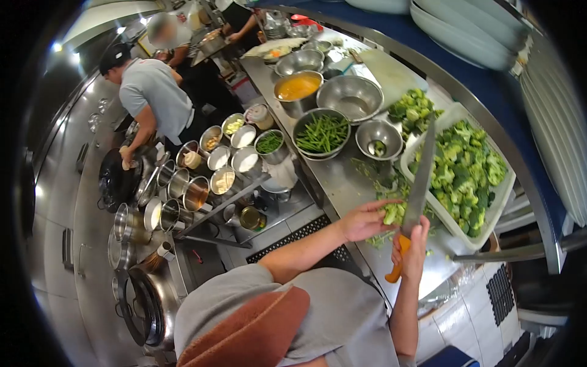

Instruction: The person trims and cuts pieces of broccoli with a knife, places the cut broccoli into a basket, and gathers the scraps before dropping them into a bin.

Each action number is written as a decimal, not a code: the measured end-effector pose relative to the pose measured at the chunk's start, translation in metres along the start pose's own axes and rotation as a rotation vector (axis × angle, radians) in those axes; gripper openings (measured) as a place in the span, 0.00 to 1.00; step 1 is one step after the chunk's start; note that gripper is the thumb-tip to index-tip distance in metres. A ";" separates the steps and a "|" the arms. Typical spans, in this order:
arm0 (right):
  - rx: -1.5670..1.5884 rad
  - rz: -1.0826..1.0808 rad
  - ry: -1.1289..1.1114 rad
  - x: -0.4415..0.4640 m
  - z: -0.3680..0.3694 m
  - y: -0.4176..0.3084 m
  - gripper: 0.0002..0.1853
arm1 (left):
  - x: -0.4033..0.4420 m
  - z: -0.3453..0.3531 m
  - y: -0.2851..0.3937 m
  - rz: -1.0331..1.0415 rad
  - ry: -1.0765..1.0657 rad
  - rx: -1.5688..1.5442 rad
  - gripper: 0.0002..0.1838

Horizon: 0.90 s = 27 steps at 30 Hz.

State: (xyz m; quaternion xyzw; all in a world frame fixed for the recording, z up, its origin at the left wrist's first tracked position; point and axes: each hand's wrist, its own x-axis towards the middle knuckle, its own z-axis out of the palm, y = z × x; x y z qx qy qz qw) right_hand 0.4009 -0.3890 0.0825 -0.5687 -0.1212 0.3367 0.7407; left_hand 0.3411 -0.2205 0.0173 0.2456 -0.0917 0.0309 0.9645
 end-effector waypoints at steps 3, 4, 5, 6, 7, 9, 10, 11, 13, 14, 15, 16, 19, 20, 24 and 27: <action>0.051 0.049 -0.019 0.001 -0.002 -0.008 0.28 | 0.003 0.001 0.002 -0.015 -0.055 -0.086 0.31; 0.053 0.047 -0.026 0.003 0.000 -0.009 0.28 | 0.004 0.002 0.004 -0.012 -0.053 -0.081 0.31; 0.074 0.047 -0.034 0.002 0.001 -0.009 0.28 | 0.004 0.003 0.003 0.008 -0.018 -0.138 0.31; 0.093 0.052 -0.034 0.000 0.000 -0.009 0.28 | 0.003 0.005 -0.002 0.022 0.018 -0.204 0.31; 0.088 0.060 -0.017 0.002 -0.005 -0.006 0.28 | 0.003 0.004 -0.004 0.011 0.020 -0.221 0.31; 0.240 0.159 -0.070 0.009 -0.021 0.005 0.26 | 0.004 -0.004 -0.006 0.008 -0.007 -0.506 0.32; 0.299 0.199 -0.088 0.009 -0.028 0.009 0.26 | 0.005 0.004 -0.001 -0.022 0.105 -0.497 0.33; 0.292 0.200 -0.100 0.008 -0.029 0.006 0.26 | 0.005 0.011 0.003 -0.053 0.151 -0.518 0.34; 0.247 0.189 -0.123 0.007 -0.029 0.001 0.26 | 0.008 -0.002 -0.003 -0.066 0.078 -0.516 0.34; 0.243 0.190 -0.077 0.002 -0.028 -0.003 0.26 | 0.008 0.003 -0.005 -0.100 0.075 -0.547 0.34; 0.127 0.158 -0.103 0.001 -0.024 -0.007 0.28 | 0.009 0.012 -0.001 -0.118 0.119 -0.449 0.34; 0.011 0.124 -0.139 0.000 -0.021 -0.010 0.30 | 0.012 0.019 0.003 -0.130 0.159 -0.342 0.35; -0.197 0.126 -0.127 -0.009 -0.020 -0.010 0.33 | 0.014 0.024 -0.004 -0.174 0.345 -0.120 0.27; -0.197 0.126 -0.113 -0.013 -0.019 -0.011 0.33 | 0.015 0.024 -0.007 -0.180 0.447 0.047 0.24; -0.254 0.040 -0.062 -0.034 -0.023 -0.021 0.36 | 0.021 0.005 -0.017 -0.218 0.439 0.063 0.22; -0.186 0.001 0.030 -0.052 -0.043 -0.021 0.36 | 0.035 0.002 -0.011 -0.170 0.459 0.180 0.20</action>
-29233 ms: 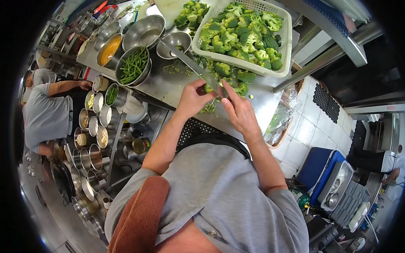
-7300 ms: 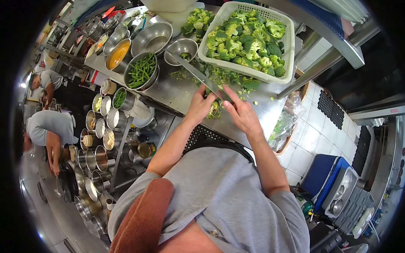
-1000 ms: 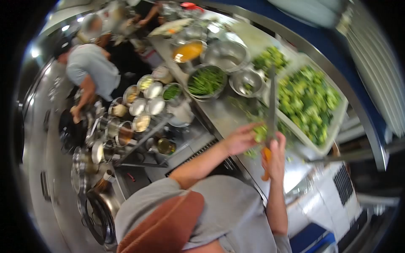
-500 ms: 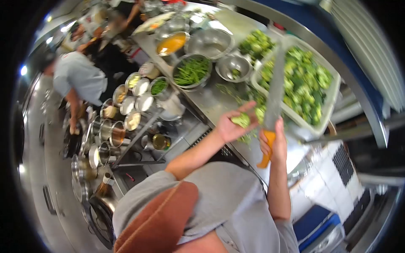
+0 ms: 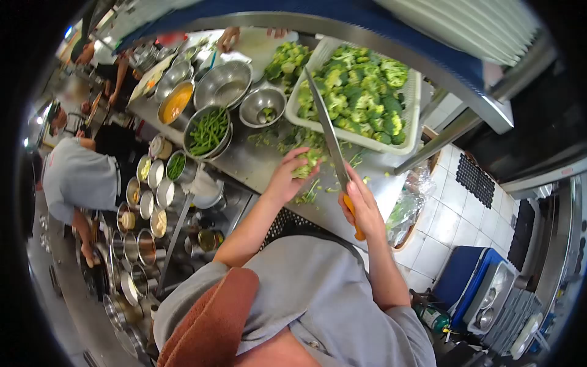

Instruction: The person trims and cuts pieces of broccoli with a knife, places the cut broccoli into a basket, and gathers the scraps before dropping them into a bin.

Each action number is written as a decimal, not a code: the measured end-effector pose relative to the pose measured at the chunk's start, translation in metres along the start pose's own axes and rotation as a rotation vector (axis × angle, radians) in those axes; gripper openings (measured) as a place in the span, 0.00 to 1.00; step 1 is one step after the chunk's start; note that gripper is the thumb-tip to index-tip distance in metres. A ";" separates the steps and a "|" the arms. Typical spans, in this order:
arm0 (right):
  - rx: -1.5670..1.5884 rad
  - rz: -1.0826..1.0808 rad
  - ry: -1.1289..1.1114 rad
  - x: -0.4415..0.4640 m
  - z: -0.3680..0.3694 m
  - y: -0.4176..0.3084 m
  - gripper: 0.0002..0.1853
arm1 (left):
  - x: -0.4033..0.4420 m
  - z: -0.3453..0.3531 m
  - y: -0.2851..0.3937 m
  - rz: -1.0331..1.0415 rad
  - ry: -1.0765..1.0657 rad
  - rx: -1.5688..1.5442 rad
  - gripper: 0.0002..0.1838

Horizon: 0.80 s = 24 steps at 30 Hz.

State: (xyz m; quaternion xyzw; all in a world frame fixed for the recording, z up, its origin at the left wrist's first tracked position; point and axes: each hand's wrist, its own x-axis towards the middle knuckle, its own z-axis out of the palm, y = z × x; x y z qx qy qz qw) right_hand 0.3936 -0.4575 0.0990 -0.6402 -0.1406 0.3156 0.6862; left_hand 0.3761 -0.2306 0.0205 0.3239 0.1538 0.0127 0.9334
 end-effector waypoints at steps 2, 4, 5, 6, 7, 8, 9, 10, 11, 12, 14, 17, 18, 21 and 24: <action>0.015 -0.037 0.060 -0.018 -0.017 0.013 0.35 | 0.015 0.013 0.014 0.217 0.030 0.164 0.17; 0.030 -0.072 0.114 -0.039 -0.030 0.028 0.34 | 0.030 0.057 0.048 0.402 0.019 0.504 0.16; 0.073 -0.006 0.195 -0.050 -0.035 0.036 0.34 | 0.044 0.075 0.060 0.600 0.035 0.830 0.15; 0.117 0.060 0.274 -0.059 -0.039 0.042 0.35 | 0.066 0.088 0.065 0.760 -0.017 0.969 0.14; 0.121 0.044 0.292 -0.066 -0.042 0.045 0.35 | 0.089 0.103 0.068 0.924 -0.070 1.102 0.13; 0.139 0.031 0.317 -0.072 -0.045 0.049 0.32 | 0.114 0.119 0.068 0.984 -0.160 1.169 0.14; 0.156 0.018 0.340 -0.078 -0.047 0.054 0.31 | 0.138 0.135 0.064 1.044 -0.250 1.233 0.14; 0.233 0.015 0.388 -0.081 -0.050 0.066 0.34 | 0.161 0.150 0.058 1.048 -0.271 1.231 0.14; 0.237 0.004 0.402 -0.086 -0.050 0.066 0.34 | 0.182 0.165 0.050 0.982 -0.400 1.368 0.15; 0.232 0.007 0.412 -0.089 -0.049 0.064 0.35 | 0.203 0.175 0.042 0.910 -0.529 1.503 0.15; 0.229 0.037 0.435 -0.094 -0.045 0.058 0.35 | 0.242 0.183 0.025 0.876 -0.627 1.677 0.14; 0.227 0.042 0.397 -0.095 -0.043 0.058 0.36 | 0.276 0.199 0.008 0.722 -0.593 1.973 0.15; 0.214 0.054 0.397 -0.095 -0.042 0.060 0.37 | 0.302 0.199 0.005 0.971 -0.499 1.934 0.16; 0.204 0.078 0.352 -0.096 -0.043 0.063 0.38 | 0.331 0.213 0.022 1.173 -0.397 2.004 0.19; 0.174 0.084 0.360 -0.099 -0.045 0.061 0.38 | 0.287 0.242 0.040 0.677 -0.690 2.385 0.24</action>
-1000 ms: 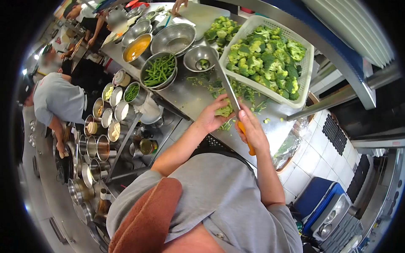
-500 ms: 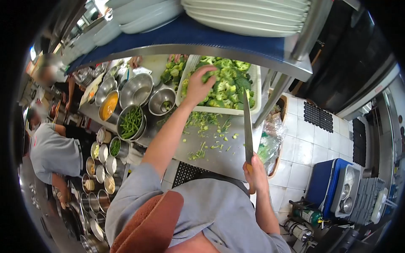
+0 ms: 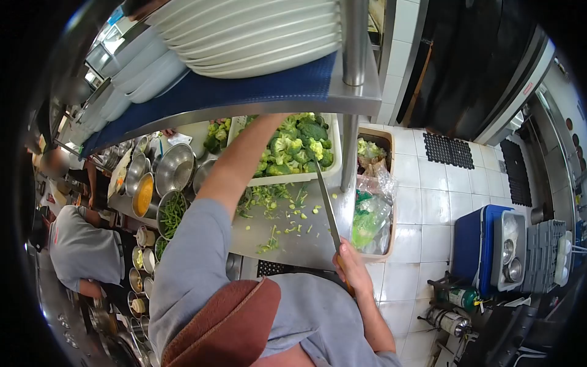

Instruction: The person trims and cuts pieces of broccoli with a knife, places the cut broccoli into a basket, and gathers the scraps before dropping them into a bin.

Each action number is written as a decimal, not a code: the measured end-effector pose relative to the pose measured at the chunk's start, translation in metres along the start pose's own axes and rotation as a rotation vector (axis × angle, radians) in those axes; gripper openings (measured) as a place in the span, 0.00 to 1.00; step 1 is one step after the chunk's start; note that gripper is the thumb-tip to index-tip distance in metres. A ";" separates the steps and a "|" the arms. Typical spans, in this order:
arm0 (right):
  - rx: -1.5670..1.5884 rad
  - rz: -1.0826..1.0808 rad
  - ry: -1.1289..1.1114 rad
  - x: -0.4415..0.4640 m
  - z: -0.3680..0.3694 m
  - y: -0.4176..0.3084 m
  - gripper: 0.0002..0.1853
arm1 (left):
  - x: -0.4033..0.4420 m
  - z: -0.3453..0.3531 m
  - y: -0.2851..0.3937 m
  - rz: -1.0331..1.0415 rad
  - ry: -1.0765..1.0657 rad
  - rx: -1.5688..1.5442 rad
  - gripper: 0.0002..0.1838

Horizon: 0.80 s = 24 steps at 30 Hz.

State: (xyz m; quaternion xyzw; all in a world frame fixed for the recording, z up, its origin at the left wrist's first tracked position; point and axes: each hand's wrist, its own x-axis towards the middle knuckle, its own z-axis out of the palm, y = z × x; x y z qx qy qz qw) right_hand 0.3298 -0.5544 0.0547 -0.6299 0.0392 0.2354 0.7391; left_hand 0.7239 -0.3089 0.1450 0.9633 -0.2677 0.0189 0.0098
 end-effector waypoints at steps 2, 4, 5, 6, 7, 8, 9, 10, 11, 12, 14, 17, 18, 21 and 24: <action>-0.003 -0.004 0.019 0.003 -0.004 0.001 0.37 | -0.012 -0.022 0.029 0.084 -0.337 0.046 0.27; 0.027 0.010 0.009 0.004 -0.011 0.006 0.36 | -0.014 -0.012 0.046 0.120 -0.472 0.097 0.31; 0.024 0.017 0.005 0.003 -0.012 0.005 0.36 | -0.012 0.001 0.045 0.117 -0.470 0.119 0.34; 0.029 0.010 0.007 0.005 -0.012 0.002 0.36 | -0.011 0.014 0.045 0.114 -0.468 0.140 0.37; 0.038 0.003 0.010 0.007 -0.012 -0.001 0.35 | -0.008 0.024 0.045 0.115 -0.462 0.192 0.43; 0.038 0.005 0.006 0.007 -0.012 -0.003 0.35 | -0.003 0.033 0.045 0.111 -0.464 0.191 0.43; 0.033 0.007 -0.003 0.007 -0.012 -0.005 0.35 | 0.002 0.038 0.047 0.102 -0.515 0.250 0.47; 0.030 0.005 -0.011 0.008 -0.012 -0.006 0.35 | 0.007 0.043 0.044 0.094 -0.563 0.313 0.51; 0.033 0.002 -0.014 0.010 -0.011 -0.006 0.35 | 0.012 0.051 0.037 0.092 -0.564 0.317 0.51; 0.035 0.004 -0.013 0.010 -0.009 -0.006 0.34 | 0.018 0.067 0.026 0.092 -0.572 0.292 0.52; 0.035 0.001 -0.012 0.008 -0.008 -0.005 0.34 | 0.018 0.069 0.023 0.090 -0.575 0.268 0.53; 0.050 -0.001 0.009 0.006 -0.005 -0.001 0.32 | 0.004 0.039 0.036 0.078 -0.624 0.204 0.52; 0.067 0.002 0.015 0.006 -0.006 -0.001 0.32 | -0.004 0.030 0.037 0.121 -0.544 0.191 0.52; 0.087 0.003 0.015 0.005 -0.008 -0.001 0.32 | -0.016 0.019 0.026 0.175 -0.421 0.083 0.51; 0.089 0.012 0.009 0.003 -0.009 0.000 0.32 | -0.029 0.027 0.002 0.227 -0.210 -0.071 0.49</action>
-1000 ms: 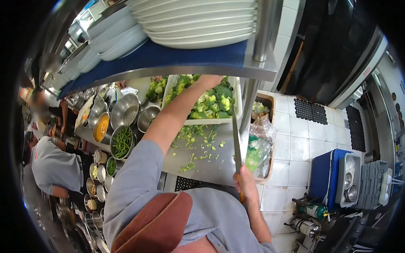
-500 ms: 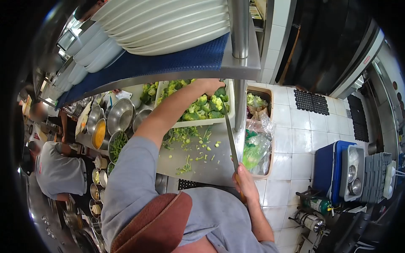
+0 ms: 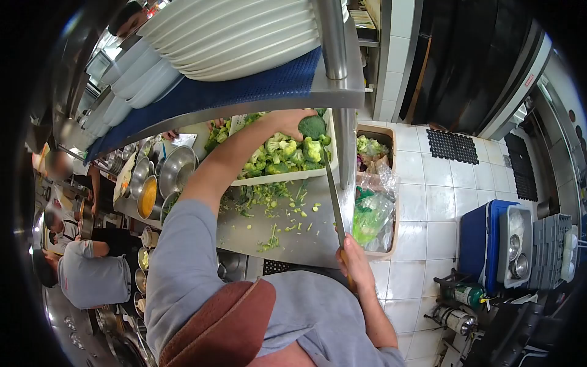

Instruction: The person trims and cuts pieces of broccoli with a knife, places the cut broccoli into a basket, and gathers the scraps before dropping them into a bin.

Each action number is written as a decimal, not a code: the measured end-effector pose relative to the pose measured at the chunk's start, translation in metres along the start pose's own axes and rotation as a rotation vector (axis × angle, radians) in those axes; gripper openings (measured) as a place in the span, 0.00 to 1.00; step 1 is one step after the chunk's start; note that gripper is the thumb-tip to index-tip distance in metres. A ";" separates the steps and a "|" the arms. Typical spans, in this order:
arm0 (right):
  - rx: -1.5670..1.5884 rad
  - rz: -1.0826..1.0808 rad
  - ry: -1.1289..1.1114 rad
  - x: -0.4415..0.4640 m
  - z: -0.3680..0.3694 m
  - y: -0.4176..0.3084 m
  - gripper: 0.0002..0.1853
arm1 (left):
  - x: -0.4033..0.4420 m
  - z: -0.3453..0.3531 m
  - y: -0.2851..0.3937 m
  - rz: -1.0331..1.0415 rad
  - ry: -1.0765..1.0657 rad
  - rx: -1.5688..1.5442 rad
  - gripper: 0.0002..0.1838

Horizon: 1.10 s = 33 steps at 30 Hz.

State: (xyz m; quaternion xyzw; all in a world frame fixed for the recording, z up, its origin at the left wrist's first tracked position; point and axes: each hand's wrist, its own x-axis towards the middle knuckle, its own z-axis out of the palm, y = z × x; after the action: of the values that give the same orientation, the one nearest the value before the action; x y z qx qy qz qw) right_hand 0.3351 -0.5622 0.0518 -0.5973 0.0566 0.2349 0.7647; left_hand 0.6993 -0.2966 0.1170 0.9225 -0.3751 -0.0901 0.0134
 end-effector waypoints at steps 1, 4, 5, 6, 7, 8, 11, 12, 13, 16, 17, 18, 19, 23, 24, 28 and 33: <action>-0.002 0.006 -0.005 0.000 0.001 0.001 0.32 | -0.006 0.004 -0.006 0.047 0.174 -0.030 0.48; -0.025 0.022 0.002 0.003 0.004 0.006 0.31 | -0.023 -0.017 -0.005 -0.094 0.186 -0.052 0.45; -0.028 0.028 -0.004 0.004 0.005 0.007 0.31 | -0.029 -0.025 -0.003 -0.101 0.185 -0.056 0.45; -0.033 0.031 -0.012 0.006 0.005 0.009 0.31 | -0.033 -0.034 -0.003 -0.261 0.138 -0.081 0.43; -0.040 0.033 -0.019 0.007 0.005 0.009 0.31 | -0.037 -0.041 -0.004 -0.419 0.092 -0.106 0.42; -0.046 0.037 -0.025 0.007 0.005 0.010 0.31 | -0.043 -0.048 -0.005 -0.427 0.094 -0.111 0.42; -0.027 0.057 -0.045 0.009 0.006 0.010 0.31 | -0.063 -0.063 -0.021 -0.433 0.206 -0.309 0.35; -0.020 0.064 -0.034 0.008 0.007 0.010 0.31 | -0.068 -0.061 -0.027 -0.470 0.253 -0.415 0.34; -0.011 0.072 -0.021 0.008 0.007 0.010 0.31 | -0.073 -0.058 -0.034 -0.511 0.306 -0.564 0.34; 0.026 0.079 -0.010 0.007 0.007 0.014 0.31 | -0.078 -0.040 -0.061 -0.636 0.585 -1.487 0.31; 0.022 0.081 -0.016 0.008 0.006 0.015 0.31 | -0.081 -0.034 -0.067 -0.634 0.659 -1.740 0.31; 0.027 0.068 -0.013 0.009 0.006 0.016 0.31 | -0.087 -0.036 -0.065 -0.618 0.692 -1.887 0.30; 0.033 0.054 -0.010 0.009 0.006 0.016 0.31 | -0.092 -0.037 -0.062 -0.596 0.698 -1.985 0.29; 0.003 0.047 -0.005 0.011 0.007 0.013 0.32 | -0.136 -0.056 -0.026 -0.471 0.595 -2.011 0.31; 0.002 0.058 0.028 0.011 0.007 0.012 0.31 | -0.156 -0.064 -0.009 -0.488 0.564 -1.930 0.30; 0.059 0.095 0.072 0.015 0.000 0.022 0.29 | -0.230 -0.019 -0.004 -0.612 0.401 -1.745 0.27; 0.047 0.140 -0.018 0.012 0.006 0.007 0.29 | -0.297 0.079 0.051 -0.792 -0.007 -1.566 0.30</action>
State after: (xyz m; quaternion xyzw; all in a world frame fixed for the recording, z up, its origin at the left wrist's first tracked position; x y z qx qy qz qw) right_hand 0.3414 -0.5515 0.0426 -0.5715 0.0971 0.2917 0.7608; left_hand 0.4417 -0.1241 0.0909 0.7104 0.1424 -0.3223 0.6092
